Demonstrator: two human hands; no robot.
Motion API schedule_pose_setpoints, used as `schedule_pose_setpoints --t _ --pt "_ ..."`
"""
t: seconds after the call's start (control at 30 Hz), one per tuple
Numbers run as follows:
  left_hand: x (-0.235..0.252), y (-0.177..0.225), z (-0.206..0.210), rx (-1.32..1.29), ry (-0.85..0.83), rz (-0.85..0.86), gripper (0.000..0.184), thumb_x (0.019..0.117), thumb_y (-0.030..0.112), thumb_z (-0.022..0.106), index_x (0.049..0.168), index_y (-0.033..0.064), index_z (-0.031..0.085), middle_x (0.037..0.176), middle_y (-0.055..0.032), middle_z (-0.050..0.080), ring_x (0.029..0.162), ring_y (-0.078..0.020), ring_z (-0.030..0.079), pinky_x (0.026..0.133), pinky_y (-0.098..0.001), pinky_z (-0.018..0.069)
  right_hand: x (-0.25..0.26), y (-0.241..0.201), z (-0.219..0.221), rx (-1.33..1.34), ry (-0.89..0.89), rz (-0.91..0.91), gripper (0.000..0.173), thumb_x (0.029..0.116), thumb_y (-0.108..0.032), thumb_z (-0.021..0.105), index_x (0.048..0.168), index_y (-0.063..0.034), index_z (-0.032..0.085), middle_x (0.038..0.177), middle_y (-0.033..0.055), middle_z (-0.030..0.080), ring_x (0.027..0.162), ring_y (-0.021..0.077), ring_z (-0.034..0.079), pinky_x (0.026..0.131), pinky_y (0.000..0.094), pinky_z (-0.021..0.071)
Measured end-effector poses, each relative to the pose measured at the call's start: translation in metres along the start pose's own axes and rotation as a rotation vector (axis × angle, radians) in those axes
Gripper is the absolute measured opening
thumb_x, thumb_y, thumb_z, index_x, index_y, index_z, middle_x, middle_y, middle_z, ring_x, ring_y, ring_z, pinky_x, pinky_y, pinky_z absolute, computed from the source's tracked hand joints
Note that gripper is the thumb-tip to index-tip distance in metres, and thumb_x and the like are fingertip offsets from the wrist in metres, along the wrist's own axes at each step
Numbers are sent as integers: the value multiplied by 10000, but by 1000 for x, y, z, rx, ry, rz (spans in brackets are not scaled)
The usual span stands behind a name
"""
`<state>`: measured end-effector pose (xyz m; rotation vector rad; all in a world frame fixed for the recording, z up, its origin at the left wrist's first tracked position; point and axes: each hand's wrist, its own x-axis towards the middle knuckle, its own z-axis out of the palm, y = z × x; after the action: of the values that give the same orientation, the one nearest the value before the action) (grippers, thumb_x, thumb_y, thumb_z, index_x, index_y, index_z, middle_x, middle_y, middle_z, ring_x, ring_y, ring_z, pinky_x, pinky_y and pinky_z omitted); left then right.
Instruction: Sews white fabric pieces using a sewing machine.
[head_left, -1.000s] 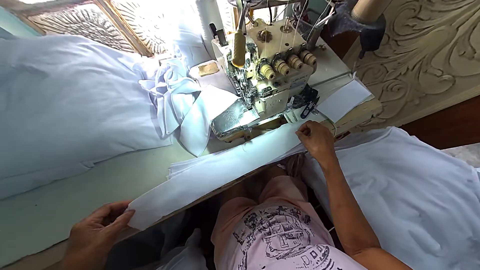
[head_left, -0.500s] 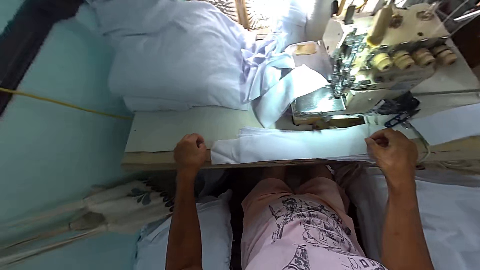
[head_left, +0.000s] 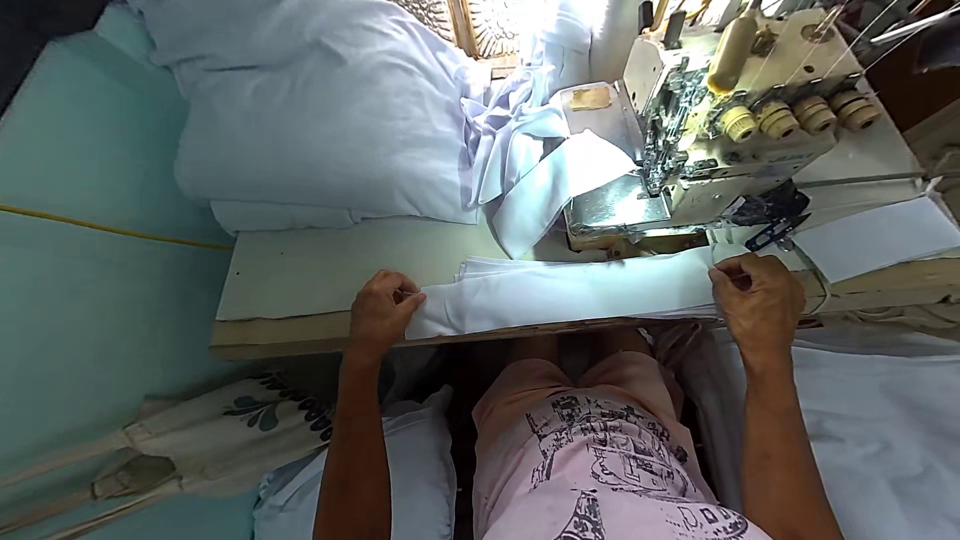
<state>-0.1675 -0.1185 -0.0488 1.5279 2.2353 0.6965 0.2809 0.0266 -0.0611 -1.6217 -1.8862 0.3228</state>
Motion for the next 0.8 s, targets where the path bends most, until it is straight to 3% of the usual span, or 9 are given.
schedule_pose_setpoints --t 0.07,0.13,0.23,0.3,0.4,0.47,0.57,0.7,0.8 --pt "-3 -2 -6 -181 -4 -40 82 960 36 679 972 -33 636 913 -132 624 744 -184 570 689 -380 500 0 3 -5 88 18 17 169 950 -91 687 1019 60 721 981 274 658 883 393 651 807 574 500" --pt "-7 -6 -13 -507 36 -82 89 966 21 607 911 92 607 827 46 632 710 4 583 668 -183 518 2 5 -15 212 29 51 186 952 -95 679 1036 70 701 1010 230 665 897 281 648 834 455 526" --pt "-10 -12 -24 -877 116 -26 250 946 48 517 861 258 622 797 155 648 667 61 602 595 -124 524 6 -2 -26 392 18 118 166 982 -110 634 1069 28 605 924 38 589 782 2 549 733 188 483" --pt "-11 -21 -36 -971 135 45 251 980 116 488 986 300 658 845 166 643 691 57 608 620 -131 534 7 -15 -27 459 9 120 144 969 -104 657 1054 -4 598 861 -18 581 710 -41 543 675 155 485" --pt "-10 -33 -61 -1114 224 140 268 1025 172 471 1149 304 669 841 181 657 726 61 630 681 -129 542 5 -41 -20 490 -39 75 155 930 -75 714 1031 -17 613 837 -5 609 685 -10 565 645 179 501" --pt "-9 -27 -79 -1223 335 241 273 1067 158 398 1146 237 646 917 153 688 835 50 662 779 -130 554 2 -59 -10 523 -101 22 176 912 -50 730 1031 -17 605 852 15 636 701 15 600 658 206 532" --pt "-8 1 -91 -1271 456 452 236 1070 186 430 1069 189 667 927 107 711 857 13 683 770 -155 570 -6 -79 8 583 -216 -67 150 909 -1 709 1005 -22 595 867 28 660 724 33 625 675 225 547" --pt "2 84 -70 -1081 224 575 142 1025 271 594 1097 324 704 957 204 711 806 71 659 711 -119 551 -13 -85 26 513 -208 -223 96 894 100 634 889 23 690 885 96 684 792 106 638 735 270 545" --pt "11 134 -13 -967 -96 640 200 962 125 631 1099 231 730 990 130 749 831 3 704 742 -208 611 -18 -83 27 382 -174 -279 214 904 114 586 967 8 761 1033 176 719 947 261 702 825 417 578"
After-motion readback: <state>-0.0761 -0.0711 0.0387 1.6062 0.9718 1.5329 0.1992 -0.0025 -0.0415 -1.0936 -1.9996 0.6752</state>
